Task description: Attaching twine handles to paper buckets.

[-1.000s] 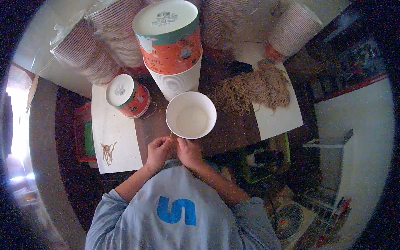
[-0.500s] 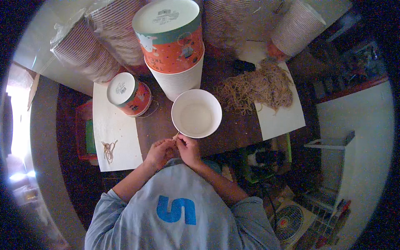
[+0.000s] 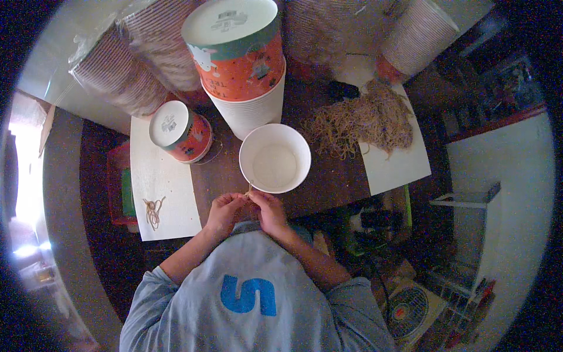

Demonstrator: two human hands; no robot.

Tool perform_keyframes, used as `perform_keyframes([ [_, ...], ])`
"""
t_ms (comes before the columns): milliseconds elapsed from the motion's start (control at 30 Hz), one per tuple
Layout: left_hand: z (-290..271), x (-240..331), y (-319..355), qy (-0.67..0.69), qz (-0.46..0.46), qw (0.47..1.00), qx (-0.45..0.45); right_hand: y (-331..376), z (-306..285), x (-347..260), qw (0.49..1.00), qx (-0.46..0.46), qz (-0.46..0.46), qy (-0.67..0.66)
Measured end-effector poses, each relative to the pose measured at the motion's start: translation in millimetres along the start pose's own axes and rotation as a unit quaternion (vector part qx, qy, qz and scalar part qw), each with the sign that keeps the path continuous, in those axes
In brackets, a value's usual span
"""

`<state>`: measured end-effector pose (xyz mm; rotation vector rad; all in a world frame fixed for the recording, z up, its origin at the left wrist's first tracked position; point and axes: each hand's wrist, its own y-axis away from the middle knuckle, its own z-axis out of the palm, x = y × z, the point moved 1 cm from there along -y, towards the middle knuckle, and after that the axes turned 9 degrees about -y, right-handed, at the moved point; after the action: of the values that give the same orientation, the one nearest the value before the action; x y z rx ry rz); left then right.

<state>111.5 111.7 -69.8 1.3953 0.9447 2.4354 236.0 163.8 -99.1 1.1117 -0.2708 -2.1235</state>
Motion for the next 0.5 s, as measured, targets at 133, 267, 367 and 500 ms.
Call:
perform_keyframes([
  [133, 0, -3, 2, -0.037, 0.02, 0.999, 0.024, 3, 2, -2, 0.997, -0.02, 0.031, -0.068],
  [267, 0, -2, 3, -0.261, 0.139, 0.951, 0.085, 4, 2, -3, 0.988, -0.025, 0.086, -0.126],
  [367, 7, 10, 11, -0.378, 0.215, 0.893, 0.117, 3, 11, -4, 0.984, 0.004, 0.088, -0.156],
  [500, 5, 15, 12, -0.494, 0.373, 0.777, 0.113, 2, 9, -2, 0.986, -0.011, 0.077, -0.145],
])
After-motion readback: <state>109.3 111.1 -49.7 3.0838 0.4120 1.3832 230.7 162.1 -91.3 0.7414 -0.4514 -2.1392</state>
